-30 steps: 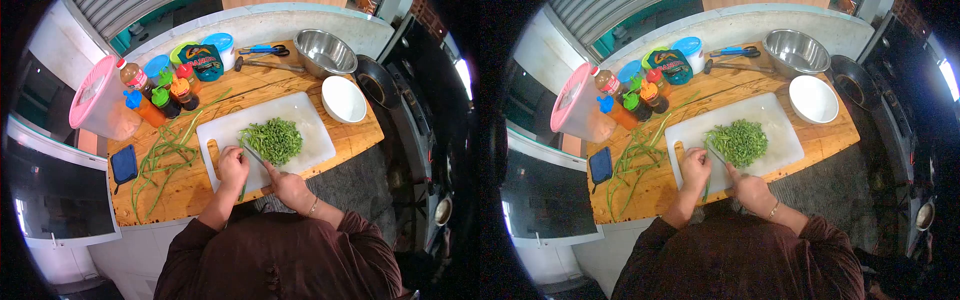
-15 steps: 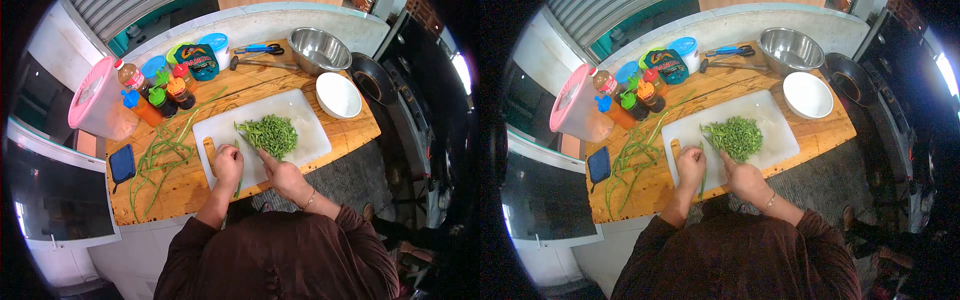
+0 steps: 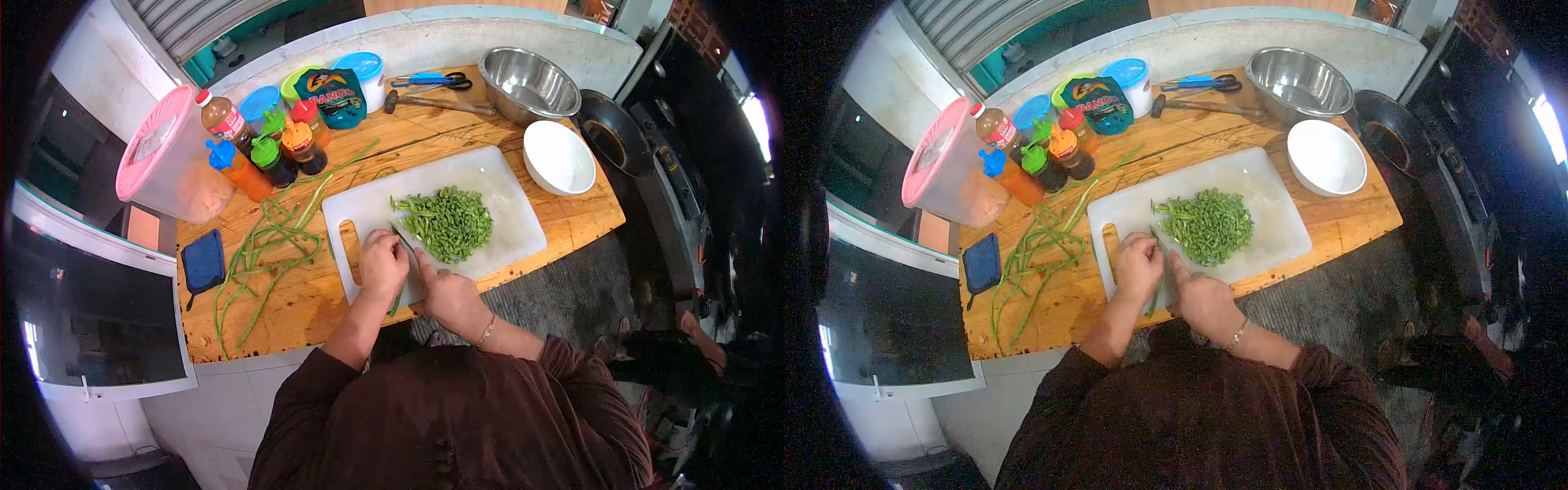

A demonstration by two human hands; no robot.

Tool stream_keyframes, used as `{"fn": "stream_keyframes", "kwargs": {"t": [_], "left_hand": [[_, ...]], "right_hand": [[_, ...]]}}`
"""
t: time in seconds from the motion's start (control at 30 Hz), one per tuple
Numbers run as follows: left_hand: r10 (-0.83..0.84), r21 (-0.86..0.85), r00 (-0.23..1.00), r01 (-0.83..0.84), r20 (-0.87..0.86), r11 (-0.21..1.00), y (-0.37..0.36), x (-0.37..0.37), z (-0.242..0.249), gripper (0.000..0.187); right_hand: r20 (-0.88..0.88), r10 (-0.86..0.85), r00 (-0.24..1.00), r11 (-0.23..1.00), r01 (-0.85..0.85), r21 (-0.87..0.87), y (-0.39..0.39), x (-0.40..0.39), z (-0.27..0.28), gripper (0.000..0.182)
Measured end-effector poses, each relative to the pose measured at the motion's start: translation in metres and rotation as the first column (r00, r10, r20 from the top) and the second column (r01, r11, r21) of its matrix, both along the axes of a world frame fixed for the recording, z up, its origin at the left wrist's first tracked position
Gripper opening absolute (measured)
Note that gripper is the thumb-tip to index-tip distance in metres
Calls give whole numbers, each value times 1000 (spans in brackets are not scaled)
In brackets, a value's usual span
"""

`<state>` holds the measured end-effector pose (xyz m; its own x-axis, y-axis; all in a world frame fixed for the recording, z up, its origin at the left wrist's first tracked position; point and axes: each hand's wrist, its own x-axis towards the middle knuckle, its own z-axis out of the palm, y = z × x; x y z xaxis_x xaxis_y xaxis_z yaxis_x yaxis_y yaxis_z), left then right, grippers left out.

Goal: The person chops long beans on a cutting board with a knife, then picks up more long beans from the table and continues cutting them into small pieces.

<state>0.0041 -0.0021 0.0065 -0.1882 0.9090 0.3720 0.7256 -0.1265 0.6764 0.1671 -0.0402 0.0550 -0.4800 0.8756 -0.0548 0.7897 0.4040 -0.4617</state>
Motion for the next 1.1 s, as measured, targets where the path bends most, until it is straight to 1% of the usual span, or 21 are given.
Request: {"fn": "stream_keyframes", "kwargs": {"t": [0.07, 0.17, 0.27, 0.37, 0.47, 0.57, 0.67, 0.77, 0.87, 0.97, 1.1], "left_hand": [[-55, 13, 992, 56, -110, 998, -5, 2, 12, 12], [-98, -40, 995, 97, -35, 995, -11, 4, 17, 13], [-77, -15, 997, 77, 5, 997, -15, 2, 13, 13], [-19, 32, 1000, 19, 19, 999, -14, 3, 3, 11], [-8, -22, 992, 11, 130, 1000, -10, 0, -8, 10], [-26, -27, 994, 29, 110, 999, -11, 0, -4, 9], [-38, -4, 997, 39, 74, 999, -11, 0, 2, 8], [-29, -16, 996, 30, 79, 999, -11, 0, -1, 8], [-14, -21, 996, 16, 85, 1000, -9, -1, -9, 8], [-30, 24, 999, 30, -18, 999, -9, -2, -5, 10], [-24, 46, 998, 27, -64, 999, -10, 2, 1, 9]], "right_hand": [[34, 5, 999, 999, -6, 40, 7, -9, -1, 63], [-15, 7, 1000, 999, -6, 54, 19, -18, -7, 65], [-91, 21, 996, 996, -13, 89, 11, -9, -10, 65], [-30, 18, 999, 1000, -18, -10, -16, 13, -3, 63], [-2, 29, 1000, 1000, -29, 9, -33, 31, -2, 69], [14, 5, 1000, 1000, -5, 25, -25, 30, -14, 71], [-102, -45, 994, 997, 51, 63, -14, 20, -18, 60], [-133, -35, 990, 997, 44, 63, -14, 17, -5, 59], [-94, 22, 995, 999, -18, 51, -16, 20, -8, 71], [-92, 13, 996, 1000, -12, 16, -12, 13, 1, 67], [-65, 24, 998, 997, -20, 69, 9, 1, -17, 65]]}}
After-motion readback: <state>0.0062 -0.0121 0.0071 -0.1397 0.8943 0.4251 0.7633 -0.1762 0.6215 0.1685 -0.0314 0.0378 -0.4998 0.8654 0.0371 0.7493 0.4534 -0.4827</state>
